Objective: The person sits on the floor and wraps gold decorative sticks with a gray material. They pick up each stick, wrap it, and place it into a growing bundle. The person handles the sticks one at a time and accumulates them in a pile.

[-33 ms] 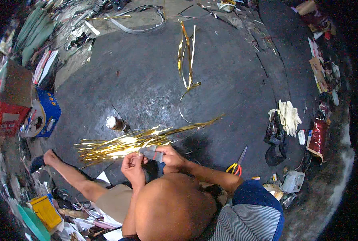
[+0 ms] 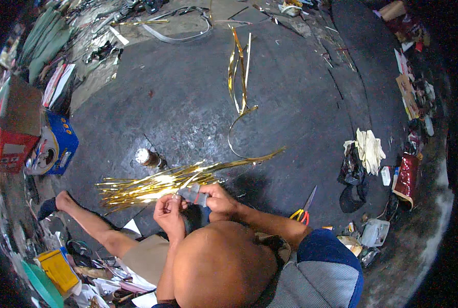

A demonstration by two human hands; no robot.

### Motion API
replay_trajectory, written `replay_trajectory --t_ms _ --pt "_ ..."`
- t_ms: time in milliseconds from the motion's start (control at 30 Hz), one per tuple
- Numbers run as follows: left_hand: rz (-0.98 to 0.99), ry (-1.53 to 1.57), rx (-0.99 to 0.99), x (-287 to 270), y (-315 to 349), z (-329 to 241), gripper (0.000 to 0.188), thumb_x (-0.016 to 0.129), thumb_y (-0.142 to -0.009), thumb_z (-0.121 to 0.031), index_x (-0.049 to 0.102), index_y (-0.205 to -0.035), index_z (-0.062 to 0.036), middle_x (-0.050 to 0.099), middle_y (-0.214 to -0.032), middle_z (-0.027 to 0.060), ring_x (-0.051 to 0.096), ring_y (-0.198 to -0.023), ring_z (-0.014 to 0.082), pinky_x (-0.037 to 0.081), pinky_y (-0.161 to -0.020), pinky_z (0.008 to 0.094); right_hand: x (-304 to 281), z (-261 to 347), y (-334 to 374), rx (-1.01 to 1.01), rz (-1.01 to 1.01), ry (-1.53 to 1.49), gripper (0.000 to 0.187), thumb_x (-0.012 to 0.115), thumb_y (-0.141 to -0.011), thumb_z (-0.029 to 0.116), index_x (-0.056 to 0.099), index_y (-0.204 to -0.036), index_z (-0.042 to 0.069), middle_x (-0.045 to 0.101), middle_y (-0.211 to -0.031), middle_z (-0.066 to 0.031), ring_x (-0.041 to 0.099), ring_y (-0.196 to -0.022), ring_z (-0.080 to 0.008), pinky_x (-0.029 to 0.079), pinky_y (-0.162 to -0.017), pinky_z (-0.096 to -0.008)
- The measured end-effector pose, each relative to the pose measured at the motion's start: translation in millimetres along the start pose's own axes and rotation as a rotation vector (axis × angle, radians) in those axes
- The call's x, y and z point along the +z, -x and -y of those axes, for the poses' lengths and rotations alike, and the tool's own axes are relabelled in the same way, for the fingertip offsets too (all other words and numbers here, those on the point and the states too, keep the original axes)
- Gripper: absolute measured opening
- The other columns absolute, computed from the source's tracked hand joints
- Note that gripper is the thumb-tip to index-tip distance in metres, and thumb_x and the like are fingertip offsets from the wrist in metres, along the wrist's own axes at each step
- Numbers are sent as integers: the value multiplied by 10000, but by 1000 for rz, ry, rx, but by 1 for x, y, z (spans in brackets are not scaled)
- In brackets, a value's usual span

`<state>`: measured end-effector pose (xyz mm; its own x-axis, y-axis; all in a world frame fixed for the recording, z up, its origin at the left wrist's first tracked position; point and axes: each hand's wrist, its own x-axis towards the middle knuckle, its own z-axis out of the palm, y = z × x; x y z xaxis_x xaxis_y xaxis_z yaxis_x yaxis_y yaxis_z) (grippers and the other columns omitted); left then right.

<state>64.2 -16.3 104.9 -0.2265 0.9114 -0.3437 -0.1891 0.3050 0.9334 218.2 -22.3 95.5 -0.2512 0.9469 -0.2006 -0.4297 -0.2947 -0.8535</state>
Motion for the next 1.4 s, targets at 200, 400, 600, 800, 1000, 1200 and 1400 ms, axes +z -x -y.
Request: replay_trajectory --t_ms 200,400,600,800,1000,1200,1400 --pt "60 -289 319 12 0 -51 42 697 -878 -21 657 -874 -10 623 -794 -7 535 -745 52 403 -647 198 -100 24 -56 -612 -337 1291 297 560 -745 28 661 -1023 -3 645 -963 -198 596 -1011 -397 491 -929 -450" --pt "-88 -168 619 -11 -29 -128 63 661 -877 -19 638 -936 -27 641 -906 37 576 -768 100 480 -688 233 -155 23 -71 -120 110 1620 368 554 -810 139 606 -1167 68 678 -957 -237 624 -985 -436 491 -840 -526" --pt "-115 23 727 -95 -65 -203 41 599 -945 -35 611 -979 -16 643 -1032 108 598 -835 110 487 -771 228 -187 97 5 349 -257 1686 483 597 -908 448 575 -1246 105 687 -887 -219 665 -862 -411 517 -762 -489" --pt "204 -497 675 27 -19 -157 157 721 -793 60 697 -938 5 686 -882 30 635 -805 101 511 -747 227 -47 135 -3 -314 -168 751 577 811 -729 166 612 -1256 39 598 -1260 -200 599 -1163 -339 496 -980 -402" --pt "-11 -117 359 60 8 -120 128 722 -812 63 678 -920 11 668 -833 34 606 -733 59 473 -664 193 31 121 -31 -598 -62 681 440 723 -696 23 652 -1130 -8 663 -991 -172 667 -943 -334 528 -801 -397" --pt "-67 0 267 41 -10 -103 82 687 -826 57 663 -890 12 659 -800 26 589 -704 70 471 -668 205 28 97 -33 -658 -104 811 248 758 -668 56 676 -895 -2 598 -826 -141 630 -725 -348 498 -609 -411" --pt "29 209 74 38 -15 -88 151 662 -828 61 678 -976 35 681 -867 68 621 -747 99 504 -699 228 24 103 -34 -668 -127 840 192 794 -710 44 703 -877 11 640 -802 -131 646 -683 -265 493 -577 -342"
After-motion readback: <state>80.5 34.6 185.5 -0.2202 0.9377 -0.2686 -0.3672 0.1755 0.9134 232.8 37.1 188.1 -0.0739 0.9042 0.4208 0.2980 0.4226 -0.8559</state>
